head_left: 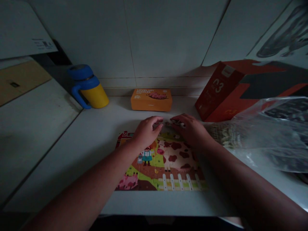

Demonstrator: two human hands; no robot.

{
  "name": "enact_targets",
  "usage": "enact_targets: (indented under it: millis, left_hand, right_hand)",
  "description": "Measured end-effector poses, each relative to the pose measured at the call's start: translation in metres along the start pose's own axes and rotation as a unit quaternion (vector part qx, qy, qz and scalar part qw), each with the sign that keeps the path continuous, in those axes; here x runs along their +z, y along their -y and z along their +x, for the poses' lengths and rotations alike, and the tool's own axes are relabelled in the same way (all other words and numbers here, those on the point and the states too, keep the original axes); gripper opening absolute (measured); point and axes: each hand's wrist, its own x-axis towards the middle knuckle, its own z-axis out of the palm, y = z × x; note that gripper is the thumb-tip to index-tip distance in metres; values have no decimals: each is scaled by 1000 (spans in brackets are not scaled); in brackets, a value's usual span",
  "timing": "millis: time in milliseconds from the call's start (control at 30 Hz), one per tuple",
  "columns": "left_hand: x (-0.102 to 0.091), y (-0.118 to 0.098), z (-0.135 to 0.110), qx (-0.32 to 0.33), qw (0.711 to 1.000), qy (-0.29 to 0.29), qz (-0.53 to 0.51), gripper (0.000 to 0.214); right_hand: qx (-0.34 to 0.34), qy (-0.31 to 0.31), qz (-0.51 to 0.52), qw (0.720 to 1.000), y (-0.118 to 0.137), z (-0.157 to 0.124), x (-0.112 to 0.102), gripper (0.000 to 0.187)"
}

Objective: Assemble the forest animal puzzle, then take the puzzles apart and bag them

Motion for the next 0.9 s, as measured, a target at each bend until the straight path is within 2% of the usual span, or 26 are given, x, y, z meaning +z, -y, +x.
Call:
enact_targets:
  millis: [233,400,533,633,700,767,800,867,900]
  left_hand:
    - [5,2,-1,19,1000,22,11,26]
    - [-7,-2,2,34,997,27,60,25]
    - [-42,-2,7,44,985,62,156,16]
    - [-84,5,8,-12,979,61,192,17]
    - [-112,14,4,-54,977,40,204,22]
    - [-135,25,-2,-85,973,18,215,25]
    - [-144,31,-7,-97,971,14,219,26]
    - [-155,40,-16,-115,968,21,221,27]
    - [-158,43,-21,-120,967,33,221,27]
  right_hand:
    - [21,29,-39,999,-5,0,5,25]
    - [41,-1,-37,998,-4,-1,3,23]
    - [56,-9,-28,998,-6,-1,5,22]
    - [82,-52,3,995,-3,0,1,24]
    - [117,-63,75,988,7,-1,-7,30]
    - [138,14,219,966,25,-6,-18,36]
    - [129,97,308,938,36,-10,-23,36]
    - [90,297,433,846,59,-22,-28,31]
    - [74,370,464,801,70,-29,-28,28]
